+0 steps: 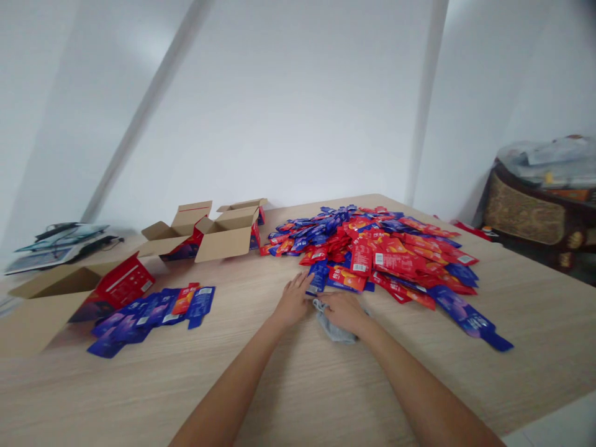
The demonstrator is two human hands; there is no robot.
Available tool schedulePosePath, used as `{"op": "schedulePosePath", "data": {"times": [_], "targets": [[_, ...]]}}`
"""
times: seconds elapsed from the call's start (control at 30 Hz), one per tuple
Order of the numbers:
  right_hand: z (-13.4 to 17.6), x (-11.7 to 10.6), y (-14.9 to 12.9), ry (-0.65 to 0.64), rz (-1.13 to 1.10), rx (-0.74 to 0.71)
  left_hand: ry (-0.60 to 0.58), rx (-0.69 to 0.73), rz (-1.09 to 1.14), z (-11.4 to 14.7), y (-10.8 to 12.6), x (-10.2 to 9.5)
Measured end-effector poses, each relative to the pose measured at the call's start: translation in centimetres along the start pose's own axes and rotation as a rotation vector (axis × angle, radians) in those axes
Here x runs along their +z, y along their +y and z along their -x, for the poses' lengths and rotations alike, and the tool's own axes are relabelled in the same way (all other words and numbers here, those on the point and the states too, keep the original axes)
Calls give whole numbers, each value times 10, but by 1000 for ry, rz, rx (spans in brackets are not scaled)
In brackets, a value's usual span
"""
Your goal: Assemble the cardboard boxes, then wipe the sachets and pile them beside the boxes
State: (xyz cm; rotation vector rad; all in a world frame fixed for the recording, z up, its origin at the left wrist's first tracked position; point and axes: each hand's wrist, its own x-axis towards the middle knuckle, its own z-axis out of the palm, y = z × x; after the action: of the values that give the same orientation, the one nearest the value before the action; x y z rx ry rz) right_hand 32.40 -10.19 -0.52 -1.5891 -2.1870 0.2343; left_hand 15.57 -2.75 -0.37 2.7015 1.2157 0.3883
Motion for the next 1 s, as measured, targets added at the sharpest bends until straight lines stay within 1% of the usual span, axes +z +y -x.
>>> {"op": "schedulePosePath", "data": {"times": [0.07,0.13,0.2,0.27,0.3,0.33,0.37,0.43,0.5,0.6,0.63,0.7,0.77,0.8,0.83,0.9,0.97,1.0], "targets": [[1,1,-2,-21,-74,-67,-92,36,14,-2,0,0],[1,2,0,9,-148,-55,-157,35,5,0,2,2],[0,3,5,106,-197,71,-160,12,-32,8,6,5],[-1,6,9,233,-221,229,-128,-47,-85,21,9,7],[-1,7,10,285,-233,273,-108,-88,-113,28,10,8],[-2,9,9,316,-254,272,-87,-135,-139,35,11,8],[-2,11,6,325,-282,227,-66,-183,-161,41,11,8],[0,12,-4,298,-331,72,-26,-263,-191,49,9,6],[4,8,-17,278,-313,-45,15,-300,-203,51,8,4],[12,-1,-34,279,-191,-79,84,-303,-207,49,6,1],[15,-2,-37,251,-156,-77,105,-310,-197,48,5,0],[19,-1,-38,125,-105,-79,145,-358,-137,46,1,-2],[19,6,-32,-18,-69,-80,208,-436,7,47,-3,-4],[17,10,-27,-62,-58,-72,248,-475,130,48,-6,-4],[15,14,-20,-79,-54,-59,284,-520,290,48,-7,-4],[7,17,-5,-36,-68,-17,317,-608,693,50,-7,-1],[1,17,7,91,-108,38,284,-669,1062,50,-3,5],[0,16,9,183,-139,57,252,-688,1183,50,0,8]]}}
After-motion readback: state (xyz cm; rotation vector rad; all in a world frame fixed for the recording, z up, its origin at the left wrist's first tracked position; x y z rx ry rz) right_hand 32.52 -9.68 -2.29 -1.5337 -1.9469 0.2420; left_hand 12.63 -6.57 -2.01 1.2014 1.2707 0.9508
